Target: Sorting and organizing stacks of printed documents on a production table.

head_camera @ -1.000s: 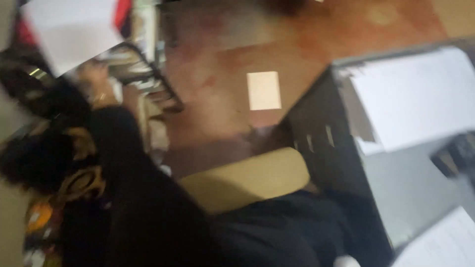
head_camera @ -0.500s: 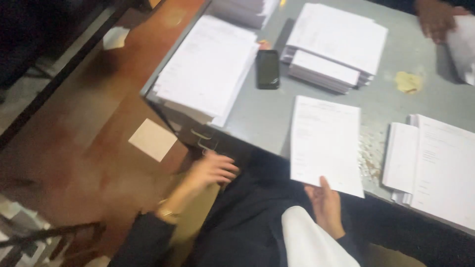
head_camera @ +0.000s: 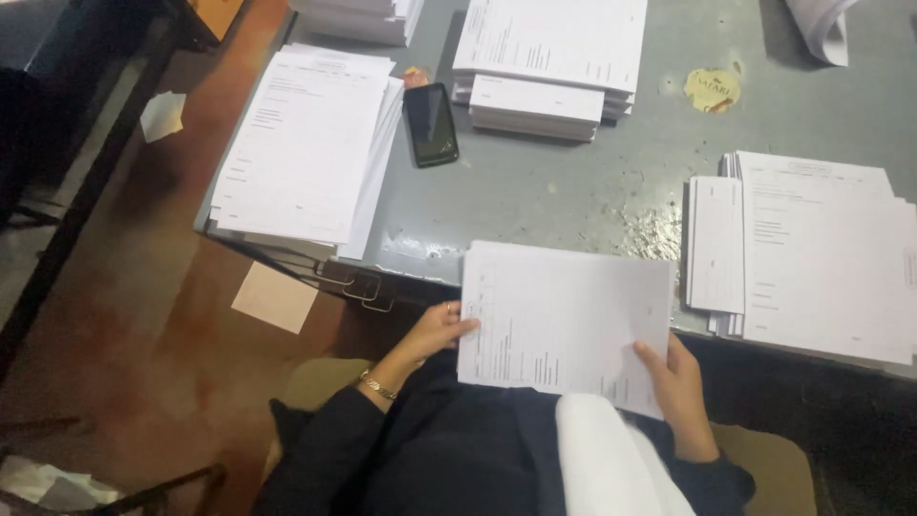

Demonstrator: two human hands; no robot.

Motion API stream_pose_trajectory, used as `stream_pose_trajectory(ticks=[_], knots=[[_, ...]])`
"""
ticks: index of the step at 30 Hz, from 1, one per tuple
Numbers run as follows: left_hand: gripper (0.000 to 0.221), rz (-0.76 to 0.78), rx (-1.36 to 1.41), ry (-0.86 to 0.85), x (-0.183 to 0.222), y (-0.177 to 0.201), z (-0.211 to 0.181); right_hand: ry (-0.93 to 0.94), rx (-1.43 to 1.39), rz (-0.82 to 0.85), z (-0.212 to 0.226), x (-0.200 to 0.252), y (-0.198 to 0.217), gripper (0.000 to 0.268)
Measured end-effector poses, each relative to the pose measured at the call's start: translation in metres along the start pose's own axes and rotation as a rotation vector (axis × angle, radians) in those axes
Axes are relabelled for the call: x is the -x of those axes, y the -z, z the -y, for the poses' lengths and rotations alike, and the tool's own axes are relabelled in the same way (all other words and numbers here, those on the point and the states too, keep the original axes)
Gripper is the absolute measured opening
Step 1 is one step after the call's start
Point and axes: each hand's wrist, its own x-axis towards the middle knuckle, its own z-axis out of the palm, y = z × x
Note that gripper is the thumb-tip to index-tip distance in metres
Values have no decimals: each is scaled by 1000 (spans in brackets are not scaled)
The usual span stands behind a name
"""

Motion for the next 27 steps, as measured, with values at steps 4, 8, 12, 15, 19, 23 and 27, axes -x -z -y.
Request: stream_pose_trajectory(ticks=[4,8,12,15,19,23,27], knots=[[35,-359,-438,-337,6,-27,-29,453,190,-76,23,-4,-3,40],[37,-541,-512,-780,20,-31,-65,591,9,-175,49,-9,-4,33],[35,-543,-378,-758,-5,-17,-76,633,-106,-157,66,-24,-7,33],[83,-497,-341,-635,-39,-6,-76,806,-101,-153,66,-46,-12,48],[53,-312,-390,-1165,-57,2,-76,856,8,-55,60,-64,-3,58],[67,-214,-367,-1175,-37,-3,-101,776,43,108,90,-53,7,74],[37,-410,-215,-753,-59,-2,-68,670,73,-37,40,-71,-10,47]])
